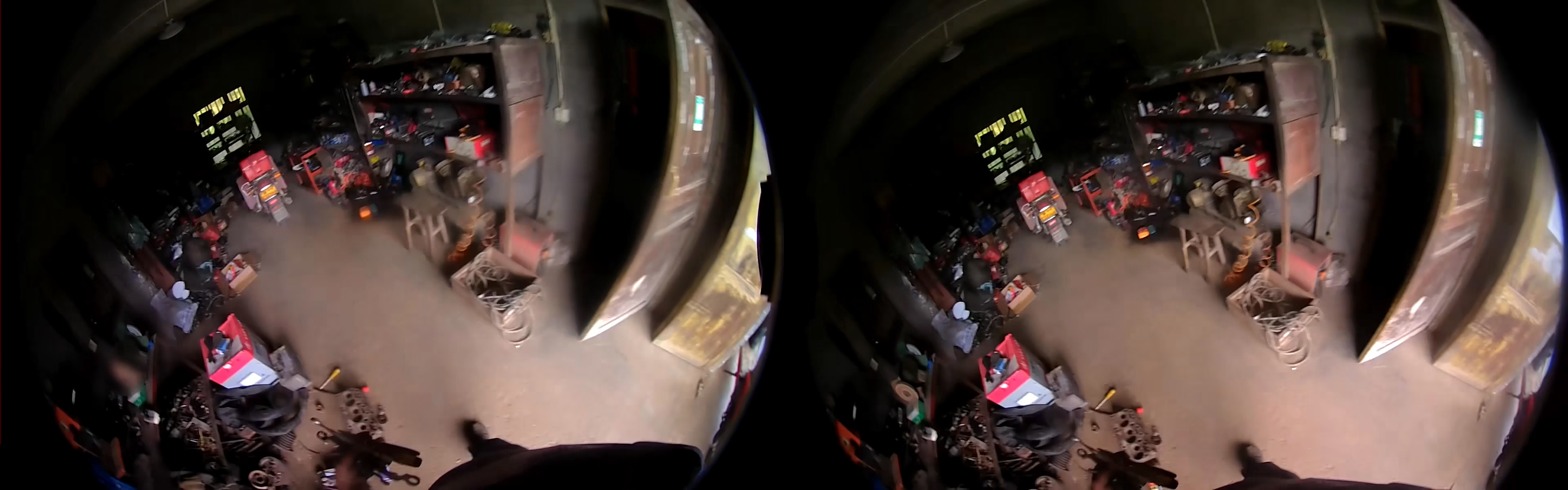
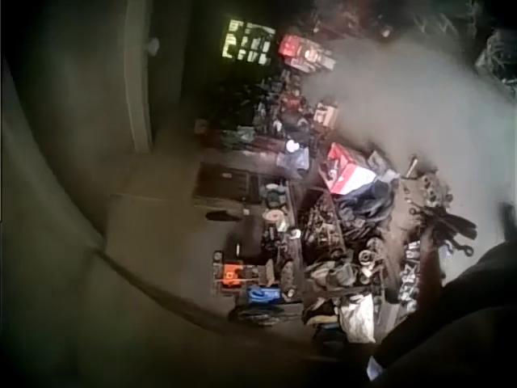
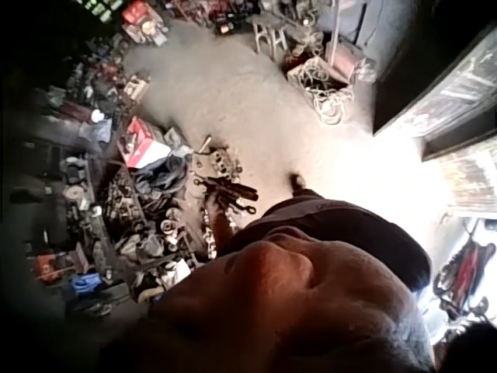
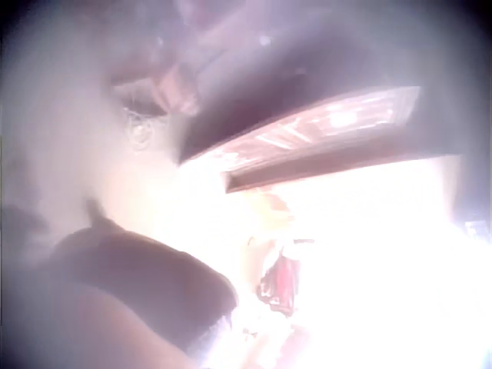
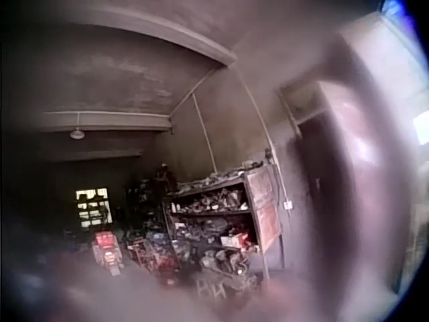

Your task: The person removes a side cover from a motorcycle, works on the engine area with a wrench, and gathers various tools from the ground including pliers and additional wrenches.

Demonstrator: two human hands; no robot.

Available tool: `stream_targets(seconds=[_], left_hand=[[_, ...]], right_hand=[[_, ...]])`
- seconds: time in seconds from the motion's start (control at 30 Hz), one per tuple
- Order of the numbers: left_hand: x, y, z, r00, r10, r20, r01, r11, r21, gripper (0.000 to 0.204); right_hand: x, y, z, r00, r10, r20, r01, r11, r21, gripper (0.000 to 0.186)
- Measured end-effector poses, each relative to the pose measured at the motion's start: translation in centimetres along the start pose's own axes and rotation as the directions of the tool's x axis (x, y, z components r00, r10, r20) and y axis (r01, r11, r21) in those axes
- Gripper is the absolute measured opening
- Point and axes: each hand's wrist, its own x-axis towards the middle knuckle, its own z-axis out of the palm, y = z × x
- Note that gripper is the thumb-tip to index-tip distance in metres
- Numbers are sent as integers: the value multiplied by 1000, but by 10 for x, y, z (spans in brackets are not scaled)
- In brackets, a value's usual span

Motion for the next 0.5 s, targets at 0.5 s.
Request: stream_targets(seconds=[0.5], left_hand=[[522, 162, 7, 941, -20, -337, -28, 990, -135, 39]], right_hand=[[324, -642, -413, 885, -401, -238, 457, 642, 616, 10]])
